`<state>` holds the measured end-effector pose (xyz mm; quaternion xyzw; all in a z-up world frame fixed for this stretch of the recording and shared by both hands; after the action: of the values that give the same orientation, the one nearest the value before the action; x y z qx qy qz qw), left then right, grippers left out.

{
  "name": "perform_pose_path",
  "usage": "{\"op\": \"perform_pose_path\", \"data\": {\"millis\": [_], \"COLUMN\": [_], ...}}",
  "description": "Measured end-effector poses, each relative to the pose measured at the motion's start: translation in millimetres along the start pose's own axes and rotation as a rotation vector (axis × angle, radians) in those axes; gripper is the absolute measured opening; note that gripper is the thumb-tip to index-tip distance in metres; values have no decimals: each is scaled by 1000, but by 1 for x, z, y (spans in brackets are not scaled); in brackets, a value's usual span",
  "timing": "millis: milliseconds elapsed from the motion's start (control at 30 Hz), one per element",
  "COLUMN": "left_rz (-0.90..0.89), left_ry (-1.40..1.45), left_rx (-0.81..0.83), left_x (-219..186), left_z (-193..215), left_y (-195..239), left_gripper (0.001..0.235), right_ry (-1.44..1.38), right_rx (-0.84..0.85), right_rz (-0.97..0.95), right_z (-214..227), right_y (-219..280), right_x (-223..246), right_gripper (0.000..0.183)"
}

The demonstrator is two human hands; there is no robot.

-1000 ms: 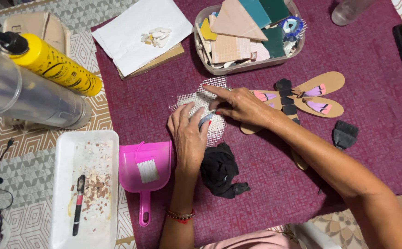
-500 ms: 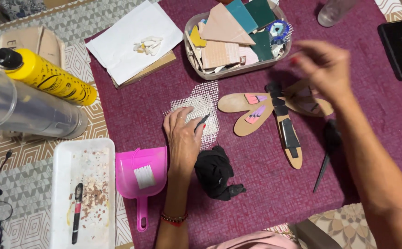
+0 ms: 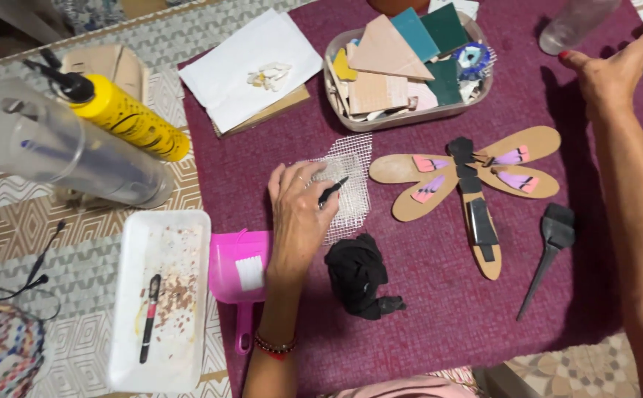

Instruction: Assembling a decorative dragonfly craft by gluing mesh onto wooden wings and arranging components

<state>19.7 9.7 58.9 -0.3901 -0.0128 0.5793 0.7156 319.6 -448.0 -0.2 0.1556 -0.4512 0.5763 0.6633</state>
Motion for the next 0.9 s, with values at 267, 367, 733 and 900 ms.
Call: {"op": "perform_pose_path", "data": {"millis": [267,367,733,900], "left_rz": [51,74,79,17], "left_ry": [-149,-172,-288,-330], "left_rx": [34,0,97,66], "left_x": [19,30,44,72], "left_z": [65,75,67,84], "left_y": [-22,-22,-24,-38], "left_gripper": [13,11,11,10], "right_ry": [-279,-76,145,504], "right_rx": [-201,-512,849,1001], "right_rz": [15,106,460,-66], "right_z": [-47,-66,-274,-323], "right_y": [-50,-16,81,62], "right_x": [-105,-87,328,341], "right_gripper": [86,71,33,64]}}
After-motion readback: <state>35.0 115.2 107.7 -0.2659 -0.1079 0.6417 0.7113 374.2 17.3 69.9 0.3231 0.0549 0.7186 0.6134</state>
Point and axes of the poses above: each hand's wrist, its own y-axis away from the middle knuckle, its own z-axis out of the back of the hand, x = y × z, the point moved 1 cm from there along -y, towards the middle knuckle, and after that the axes turned 4 degrees about -z, right-handed, at the moved point
